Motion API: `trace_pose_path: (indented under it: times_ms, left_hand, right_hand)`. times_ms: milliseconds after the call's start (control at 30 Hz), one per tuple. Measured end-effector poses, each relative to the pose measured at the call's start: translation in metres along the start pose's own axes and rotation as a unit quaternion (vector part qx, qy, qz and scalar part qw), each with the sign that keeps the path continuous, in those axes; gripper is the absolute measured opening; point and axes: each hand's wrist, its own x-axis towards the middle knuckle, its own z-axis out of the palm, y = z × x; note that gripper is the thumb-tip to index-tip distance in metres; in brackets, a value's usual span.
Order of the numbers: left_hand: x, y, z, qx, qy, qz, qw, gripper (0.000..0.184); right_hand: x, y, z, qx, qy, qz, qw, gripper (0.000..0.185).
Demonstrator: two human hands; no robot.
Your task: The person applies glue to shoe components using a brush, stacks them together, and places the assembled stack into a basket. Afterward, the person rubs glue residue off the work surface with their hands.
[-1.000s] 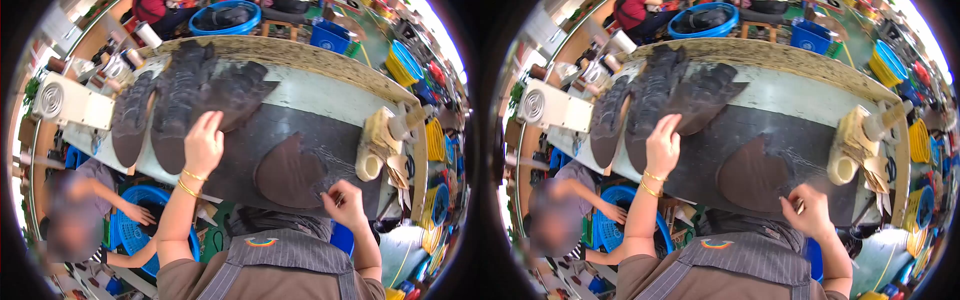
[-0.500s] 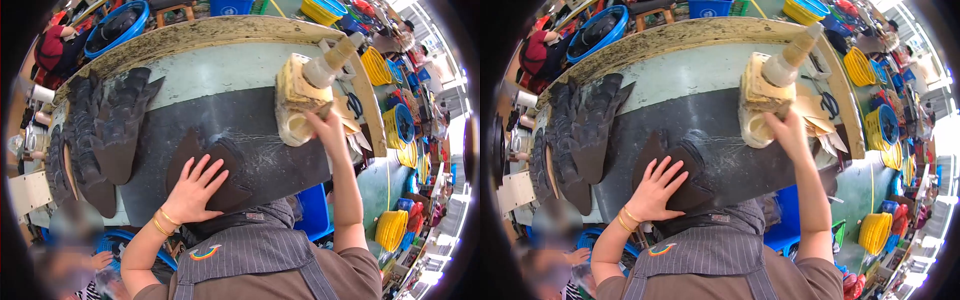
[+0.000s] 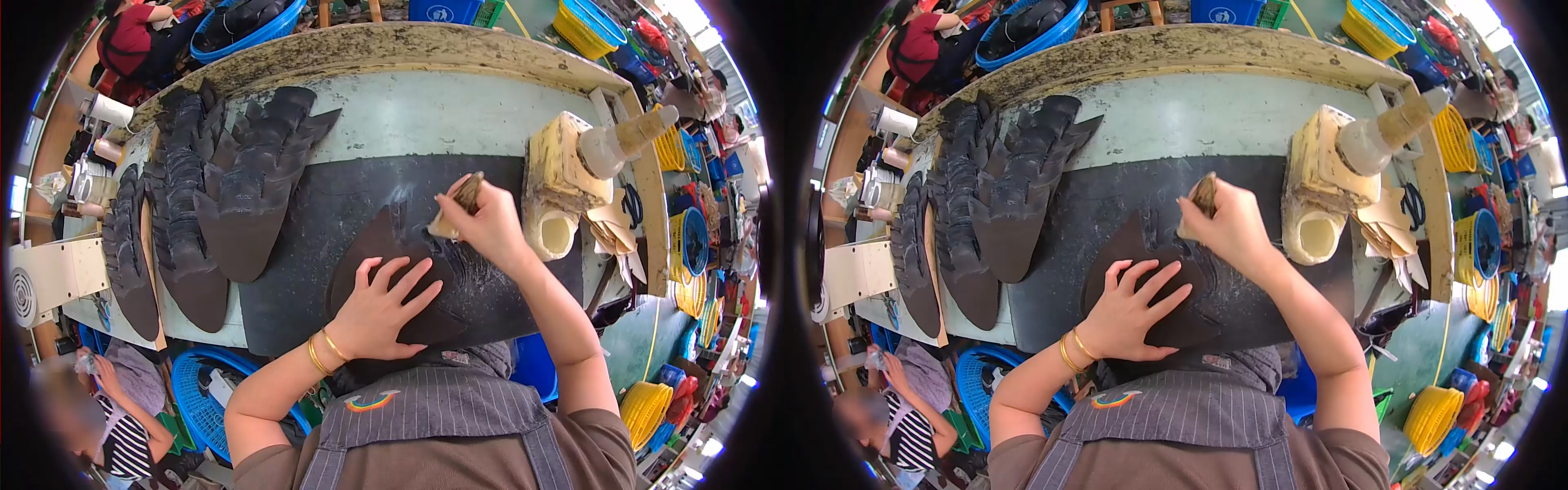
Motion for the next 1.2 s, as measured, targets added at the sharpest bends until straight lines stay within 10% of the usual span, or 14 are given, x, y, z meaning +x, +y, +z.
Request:
trace_pose_path:
  times_ms: [400, 500, 1033, 1200]
  left_hand:
    - [-0.006, -0.004, 0.008, -0.032, 0.057, 0.008, 0.998, 0.072]
    - [-0.006, -0.002, 0.009, -0.026, 0.063, 0.009, 0.998, 0.066]
    - [-0.016, -0.001, 0.008, -0.035, 0.038, 0.019, 0.998, 0.070]
    - [-0.026, -0.008, 0.018, -0.036, 0.095, 0.023, 0.995, 0.062]
  right_hand:
    - [-0.031, 0.009, -0.026, 0.019, -0.121, 0.077, 0.989, 0.018]
    - [-0.057, 0.012, -0.022, 0.129, 0.021, 0.118, 0.984, 0.014]
    - [-0.035, -0.014, -0.001, 0.228, 0.000, 0.002, 0.974, 0.017]
    - [-0.007, -0.022, 0.012, -0.018, -0.117, -0.011, 0.993, 0.025]
